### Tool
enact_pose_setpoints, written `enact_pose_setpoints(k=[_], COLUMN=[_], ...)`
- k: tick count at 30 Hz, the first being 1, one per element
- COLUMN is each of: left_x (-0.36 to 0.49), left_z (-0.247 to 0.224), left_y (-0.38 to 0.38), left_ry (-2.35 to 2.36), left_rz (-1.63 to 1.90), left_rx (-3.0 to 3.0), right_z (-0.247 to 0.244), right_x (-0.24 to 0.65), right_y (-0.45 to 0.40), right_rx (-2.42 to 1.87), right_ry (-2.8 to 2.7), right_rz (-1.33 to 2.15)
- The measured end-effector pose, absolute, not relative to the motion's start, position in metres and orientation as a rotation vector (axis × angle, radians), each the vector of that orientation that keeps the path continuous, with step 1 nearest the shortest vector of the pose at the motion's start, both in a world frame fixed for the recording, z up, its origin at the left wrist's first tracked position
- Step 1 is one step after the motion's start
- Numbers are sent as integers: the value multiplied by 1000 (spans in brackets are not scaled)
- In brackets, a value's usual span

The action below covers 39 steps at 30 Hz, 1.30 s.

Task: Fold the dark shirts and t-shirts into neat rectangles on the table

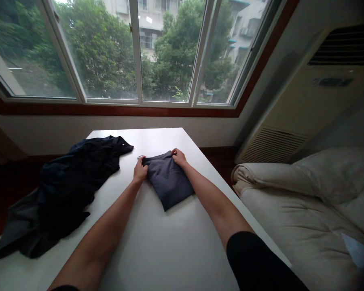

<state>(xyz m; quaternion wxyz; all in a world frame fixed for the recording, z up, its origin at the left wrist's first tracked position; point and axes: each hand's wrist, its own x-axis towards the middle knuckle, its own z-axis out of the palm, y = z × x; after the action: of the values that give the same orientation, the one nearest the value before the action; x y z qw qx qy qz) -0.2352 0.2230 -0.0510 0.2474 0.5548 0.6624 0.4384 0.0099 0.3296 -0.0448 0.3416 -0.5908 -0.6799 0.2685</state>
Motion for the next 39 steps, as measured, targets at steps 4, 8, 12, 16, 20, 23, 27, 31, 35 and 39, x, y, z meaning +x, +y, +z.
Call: enact_pose_setpoints(k=[4,8,12,16,20,23,27,31,35,39], left_x=[-227,-225,-228,-233,-237,-238,-232,-227,-222,-223], left_z=[-54,-62,-67,-69,-70,-71,-72,-69,-66,-68], left_y=[232,235,235,237,238,236,230,222,215,214], left_ry=[1460,1393,1511,1621,1734,1872,2064,2203,2216,2223], left_rz=[1376,1378,1274,1179,1195,1067,839,806,777,619], left_rx=[1361,1257,1330,1421,1483,1710,1945,1955,2004,1969], right_z=[-37,-42,-55,-59,-54,-54,-56,-55,-57,-63], right_x=[17,25,31,30,26,24,18,10,4,1], right_y=[345,352,351,353,357,356,346,331,322,320], right_rx=[-1512,-1572,-1571,-1530,-1505,-1531,-1559,-1543,-1558,-1571], right_ry=[-1738,-1724,-1781,-1798,-1839,-1899,-1969,-2022,-2162,-2274], right_rz=[627,666,750,741,730,718,641,483,359,421])
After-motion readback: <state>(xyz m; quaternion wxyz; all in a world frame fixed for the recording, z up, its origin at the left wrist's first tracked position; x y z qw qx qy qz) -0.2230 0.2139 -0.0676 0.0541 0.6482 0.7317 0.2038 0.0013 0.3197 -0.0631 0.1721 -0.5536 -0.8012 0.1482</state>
